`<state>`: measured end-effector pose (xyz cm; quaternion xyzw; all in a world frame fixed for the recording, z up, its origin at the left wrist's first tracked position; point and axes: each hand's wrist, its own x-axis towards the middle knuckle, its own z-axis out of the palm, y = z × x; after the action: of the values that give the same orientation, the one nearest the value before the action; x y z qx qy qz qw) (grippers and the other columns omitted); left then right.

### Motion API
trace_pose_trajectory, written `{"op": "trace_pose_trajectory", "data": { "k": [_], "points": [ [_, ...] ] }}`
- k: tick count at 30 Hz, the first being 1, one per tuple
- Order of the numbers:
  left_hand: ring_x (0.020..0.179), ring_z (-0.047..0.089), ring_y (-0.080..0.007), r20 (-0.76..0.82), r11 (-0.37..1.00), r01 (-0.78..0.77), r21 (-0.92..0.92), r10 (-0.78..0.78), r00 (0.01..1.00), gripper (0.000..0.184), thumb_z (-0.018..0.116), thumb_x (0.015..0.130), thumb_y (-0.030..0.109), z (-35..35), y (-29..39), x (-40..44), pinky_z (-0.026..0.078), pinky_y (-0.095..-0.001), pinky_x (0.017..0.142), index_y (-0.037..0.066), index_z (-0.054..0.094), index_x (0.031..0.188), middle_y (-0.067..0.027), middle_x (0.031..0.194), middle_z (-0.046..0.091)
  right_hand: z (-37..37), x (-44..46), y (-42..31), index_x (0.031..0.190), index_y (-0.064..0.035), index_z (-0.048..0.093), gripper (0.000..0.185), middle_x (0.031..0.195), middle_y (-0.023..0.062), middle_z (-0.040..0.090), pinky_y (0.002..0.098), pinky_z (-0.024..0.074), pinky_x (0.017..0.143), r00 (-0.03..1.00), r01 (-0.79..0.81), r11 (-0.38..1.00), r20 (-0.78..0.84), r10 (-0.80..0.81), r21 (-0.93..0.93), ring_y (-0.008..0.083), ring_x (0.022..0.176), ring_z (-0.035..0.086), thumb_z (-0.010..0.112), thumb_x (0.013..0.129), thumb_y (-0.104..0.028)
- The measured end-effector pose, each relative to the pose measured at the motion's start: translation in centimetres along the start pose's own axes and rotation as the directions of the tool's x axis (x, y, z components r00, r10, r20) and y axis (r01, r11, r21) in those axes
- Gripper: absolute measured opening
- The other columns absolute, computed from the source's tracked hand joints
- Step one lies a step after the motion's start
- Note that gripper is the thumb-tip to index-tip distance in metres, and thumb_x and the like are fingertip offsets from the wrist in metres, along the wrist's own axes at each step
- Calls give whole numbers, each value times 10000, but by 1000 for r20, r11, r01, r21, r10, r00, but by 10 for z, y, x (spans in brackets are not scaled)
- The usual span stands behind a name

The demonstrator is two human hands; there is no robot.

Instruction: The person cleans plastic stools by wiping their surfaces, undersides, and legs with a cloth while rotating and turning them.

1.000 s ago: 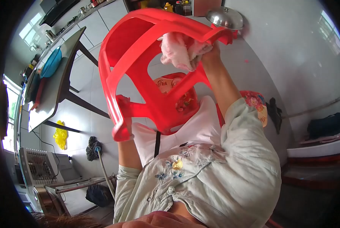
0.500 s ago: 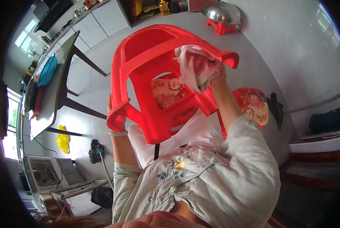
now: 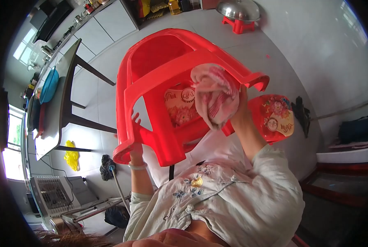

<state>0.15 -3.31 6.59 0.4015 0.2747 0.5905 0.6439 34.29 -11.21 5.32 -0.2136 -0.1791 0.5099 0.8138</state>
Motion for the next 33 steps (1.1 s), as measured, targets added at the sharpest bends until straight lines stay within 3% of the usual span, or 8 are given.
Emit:
{"op": "trace_pose_trajectory", "data": {
  "k": [6, 9, 12, 14, 18, 20, 21, 33],
  "points": [
    [1256, 468, -313, 263, 815, -200, 545, 60, 963, 673, 416, 960, 518, -28, -28, -38, 359, -417, 1052, -2, 379, 1387, -185, 1407, 428, -17, -14, 18, 1287, -24, 480, 456, 1211, 88, 572, 344, 440, 965, 960, -260, 954, -151, 237, -153, 182, 1134, 542, 564, 911, -268],
    [1111, 562, -253, 122, 726, -174, 666, 124, 985, 495, 490, 974, 354, -25, -41, -34, 443, -363, 940, -15, 465, 1302, -176, 1245, 555, -1, 14, 42, 1262, -31, 494, 470, 1169, 83, 590, 359, 467, 915, 935, -350, 826, -224, 275, -443, 185, 1077, 581, 644, 830, -140],
    [878, 603, -187, -418, 946, 238, 221, -129, 899, 259, 526, 959, 183, 16, -27, -16, 479, -318, 785, -23, 552, 1114, -133, 994, 629, -6, 61, 76, 1223, -50, 508, 451, 1086, 95, 616, 359, 473, 882, 993, -119, 793, -63, 101, -597, 215, 1040, 599, 642, 793, -65],
    [725, 573, -159, -179, 939, 54, 339, 8, 984, 136, 518, 945, 120, 19, -27, -10, 464, -298, 678, -10, 556, 956, -93, 845, 616, 12, 91, 90, 1151, -58, 546, 350, 1037, 121, 623, 382, 472, 858, 928, 351, 267, 295, -228, -898, 276, 1025, 597, 600, 807, -86],
    [725, 586, -175, 73, 812, -228, 537, 225, 972, 118, 502, 938, 94, -3, -46, 4, 476, -301, 684, -7, 547, 896, -101, 825, 618, -21, 164, 134, 1091, -62, 580, 281, 1042, 139, 622, 414, 465, 852, 965, 260, 74, 262, 18, -963, 307, 1039, 580, 581, 821, -141],
    [705, 586, -183, 4, 817, -195, 543, 229, 973, 112, 498, 933, 80, -7, -50, 3, 483, -308, 666, -13, 551, 903, -102, 812, 614, -30, 181, 148, 1071, -67, 609, 279, 1062, 130, 637, 440, 466, 841, 693, 424, -686, 699, -176, -592, 295, 1043, 592, 581, 828, -202],
    [705, 586, -183, 4, 813, -196, 548, 232, 973, 112, 498, 933, 80, -9, -52, 3, 483, -308, 666, -13, 551, 903, -102, 812, 614, -30, 191, 156, 1077, -68, 607, 287, 1064, 131, 636, 442, 466, 842, 629, 390, -764, 755, -186, -514, 297, 1038, 592, 581, 827, -205],
    [651, 550, -181, 26, 665, -228, 711, 298, 954, 200, 446, 950, 82, -1, -58, 1, 456, -321, 637, -10, 535, 797, -81, 713, 567, -67, 138, 134, 1148, -75, 577, 368, 1095, 145, 622, 461, 466, 851, 962, 252, -643, 115, 248, -723, 326, 987, 591, 582, 814, -230]
  ]
}}
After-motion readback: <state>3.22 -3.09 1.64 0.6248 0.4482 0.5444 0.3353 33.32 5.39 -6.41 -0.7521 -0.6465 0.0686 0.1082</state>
